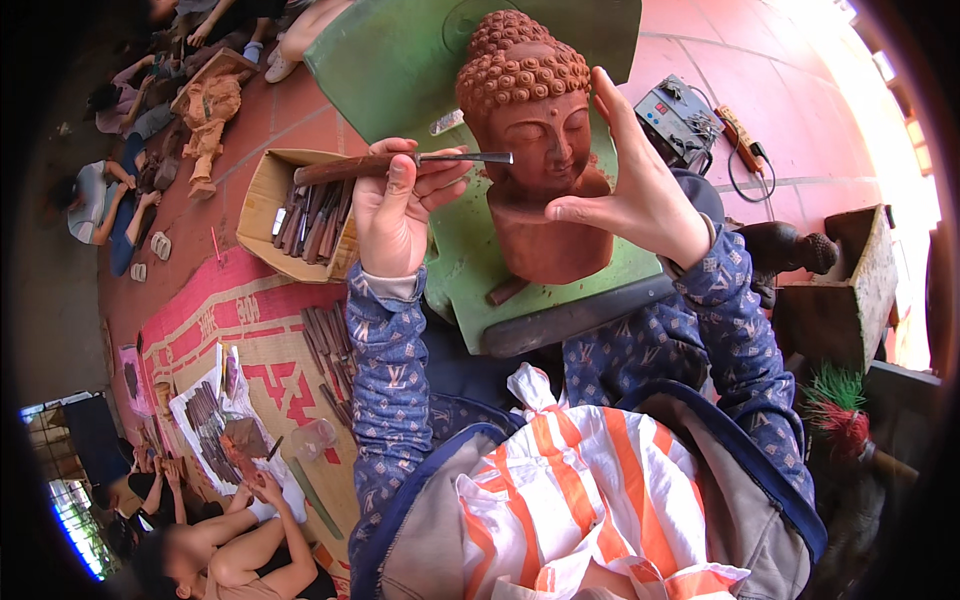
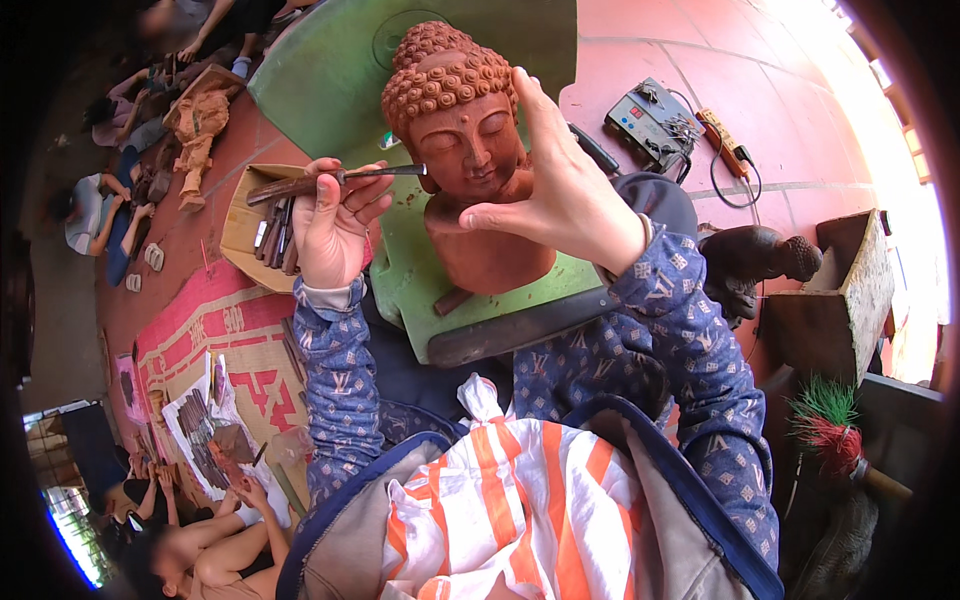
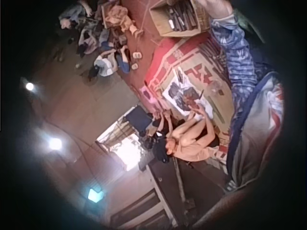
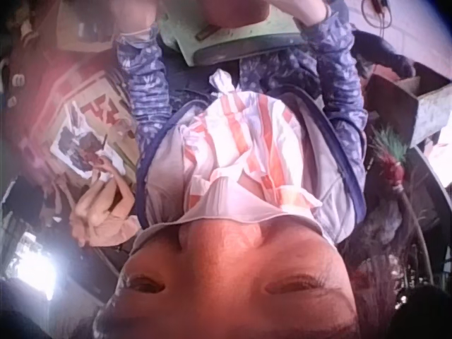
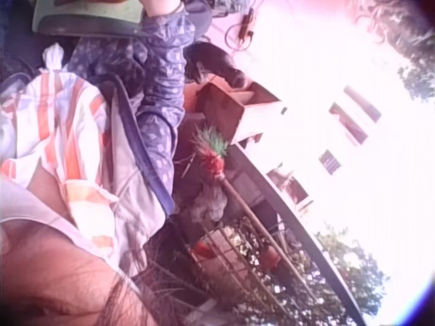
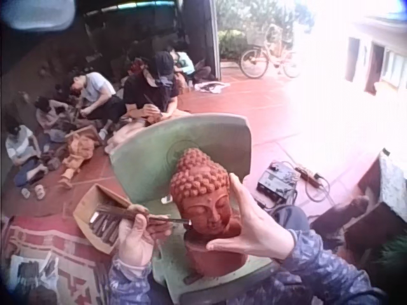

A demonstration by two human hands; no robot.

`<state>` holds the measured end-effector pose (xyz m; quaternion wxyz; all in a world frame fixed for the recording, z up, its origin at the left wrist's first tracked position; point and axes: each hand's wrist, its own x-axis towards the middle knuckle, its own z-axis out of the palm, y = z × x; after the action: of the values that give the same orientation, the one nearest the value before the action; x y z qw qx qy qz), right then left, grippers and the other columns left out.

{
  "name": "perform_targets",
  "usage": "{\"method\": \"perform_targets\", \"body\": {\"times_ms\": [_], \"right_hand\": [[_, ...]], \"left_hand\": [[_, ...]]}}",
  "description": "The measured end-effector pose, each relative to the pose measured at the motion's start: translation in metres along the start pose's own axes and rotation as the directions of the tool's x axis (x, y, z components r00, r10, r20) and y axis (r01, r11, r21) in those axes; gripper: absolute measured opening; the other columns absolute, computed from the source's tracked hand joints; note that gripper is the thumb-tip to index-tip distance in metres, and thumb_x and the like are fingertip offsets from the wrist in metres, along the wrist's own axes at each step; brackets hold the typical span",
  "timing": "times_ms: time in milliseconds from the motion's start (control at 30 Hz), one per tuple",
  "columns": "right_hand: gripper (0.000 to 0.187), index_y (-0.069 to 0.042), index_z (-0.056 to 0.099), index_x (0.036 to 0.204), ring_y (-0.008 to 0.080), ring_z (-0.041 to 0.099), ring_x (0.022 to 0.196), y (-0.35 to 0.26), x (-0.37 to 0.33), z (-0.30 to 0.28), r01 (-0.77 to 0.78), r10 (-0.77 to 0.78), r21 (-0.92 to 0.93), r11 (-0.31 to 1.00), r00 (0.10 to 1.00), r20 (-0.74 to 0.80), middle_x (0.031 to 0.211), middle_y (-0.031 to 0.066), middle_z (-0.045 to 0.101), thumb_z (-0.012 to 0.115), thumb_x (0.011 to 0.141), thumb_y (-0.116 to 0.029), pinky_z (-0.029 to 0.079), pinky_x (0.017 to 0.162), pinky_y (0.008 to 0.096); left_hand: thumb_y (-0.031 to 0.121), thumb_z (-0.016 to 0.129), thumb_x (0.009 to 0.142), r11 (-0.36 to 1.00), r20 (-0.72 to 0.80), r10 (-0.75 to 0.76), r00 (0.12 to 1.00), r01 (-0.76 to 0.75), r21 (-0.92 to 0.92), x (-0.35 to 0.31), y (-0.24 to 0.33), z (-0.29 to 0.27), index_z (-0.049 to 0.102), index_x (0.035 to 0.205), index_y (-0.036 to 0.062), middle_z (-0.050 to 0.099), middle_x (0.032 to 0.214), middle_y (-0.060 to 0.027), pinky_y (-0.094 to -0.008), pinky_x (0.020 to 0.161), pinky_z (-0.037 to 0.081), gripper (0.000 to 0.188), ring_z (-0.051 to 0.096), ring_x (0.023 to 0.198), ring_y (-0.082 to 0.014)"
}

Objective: The person carves a wooden Buddha head using a chisel and mallet. They refine the facial features, including the eyes, nose, and mouth, by striking the chisel with the mallet and making precise adjustments.

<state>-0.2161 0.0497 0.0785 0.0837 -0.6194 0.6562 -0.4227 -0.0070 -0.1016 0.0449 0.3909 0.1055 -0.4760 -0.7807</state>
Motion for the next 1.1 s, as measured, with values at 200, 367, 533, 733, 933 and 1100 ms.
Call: {"method": "perform_targets", "body": {"times_ms": [200, 367, 533, 733, 933, 1100], "right_hand": [[0.122, 0.003, -0.014, 0.144, 0.0378, 0.035, 0.133, -0.002, 0.003, 0.026, -0.073, 0.072, 0.058, 0.996, 0.997, 0.015, 0.142, 0.0320, 0.029, 0.079, 0.073, -0.028, 0.032, 0.107, 0.0377], [0.111, -0.001, -0.015, 0.145, 0.0384, 0.038, 0.131, -0.002, 0.002, 0.032, -0.077, 0.079, 0.093, 0.993, 0.997, -0.015, 0.141, 0.0306, 0.034, 0.071, 0.079, -0.021, 0.031, 0.107, 0.0371], [0.110, -0.002, -0.014, 0.146, 0.0353, 0.033, 0.134, 0.002, 0.002, 0.034, -0.048, 0.052, 0.106, 0.993, 0.998, -0.037, 0.144, 0.0278, 0.030, 0.072, 0.079, -0.021, 0.027, 0.110, 0.0375], [0.110, -0.002, -0.013, 0.146, 0.0336, 0.028, 0.137, 0.002, 0.003, 0.034, -0.036, 0.041, 0.147, 0.989, 0.999, -0.035, 0.146, 0.0265, 0.026, 0.072, 0.079, -0.020, 0.024, 0.111, 0.0376], [0.110, -0.002, -0.014, 0.146, 0.0341, 0.027, 0.137, 0.000, 0.002, 0.034, -0.063, 0.067, 0.145, 0.987, 0.997, -0.024, 0.146, 0.0277, 0.025, 0.072, 0.079, -0.020, 0.024, 0.111, 0.0374], [0.112, -0.001, -0.016, 0.145, 0.0359, 0.029, 0.136, 0.000, 0.002, 0.033, -0.046, 0.048, 0.115, 0.992, 0.999, -0.016, 0.145, 0.0298, 0.026, 0.072, 0.080, -0.023, 0.025, 0.111, 0.0369]], "left_hand": [[0.029, 0.042, 0.100, 0.999, -0.012, 0.037, 0.999, -0.038, -0.019, 0.011, -0.018, 0.006, 0.044, 0.114, 0.0075, 0.067, 0.099, -0.0206, -0.0460, 0.087, 0.054, 0.026, 0.066, 0.098, -0.0331], [0.031, 0.041, 0.100, 0.998, 0.004, 0.066, 0.998, -0.066, 0.013, 0.014, -0.022, 0.013, 0.042, 0.115, 0.0078, 0.066, 0.099, -0.0220, -0.0465, 0.087, 0.054, 0.028, 0.065, 0.097, -0.0348], [0.033, 0.039, 0.101, 0.996, -0.022, 0.090, 0.996, -0.090, 0.019, 0.014, -0.024, 0.015, 0.041, 0.116, 0.0088, 0.066, 0.099, -0.0236, -0.0481, 0.087, 0.053, 0.029, 0.065, 0.097, -0.0361], [0.031, 0.039, 0.101, 0.995, -0.066, 0.102, 0.993, -0.103, -0.010, 0.014, -0.024, 0.019, 0.038, 0.114, 0.0076, 0.065, 0.096, -0.0242, -0.0463, 0.083, 0.055, 0.027, 0.067, 0.092, -0.0353], [0.029, 0.041, 0.101, 0.990, -0.080, 0.141, 0.987, -0.140, 0.018, 0.013, -0.024, 0.021, 0.037, 0.113, 0.0074, 0.066, 0.095, -0.0234, -0.0442, 0.080, 0.056, 0.025, 0.068, 0.089, -0.0342], [0.029, 0.043, 0.100, 0.994, -0.073, 0.097, 0.993, -0.101, -0.047, 0.016, -0.026, 0.019, 0.039, 0.112, 0.0078, 0.066, 0.094, -0.0225, -0.0435, 0.080, 0.057, 0.025, 0.068, 0.088, -0.0338]]}}
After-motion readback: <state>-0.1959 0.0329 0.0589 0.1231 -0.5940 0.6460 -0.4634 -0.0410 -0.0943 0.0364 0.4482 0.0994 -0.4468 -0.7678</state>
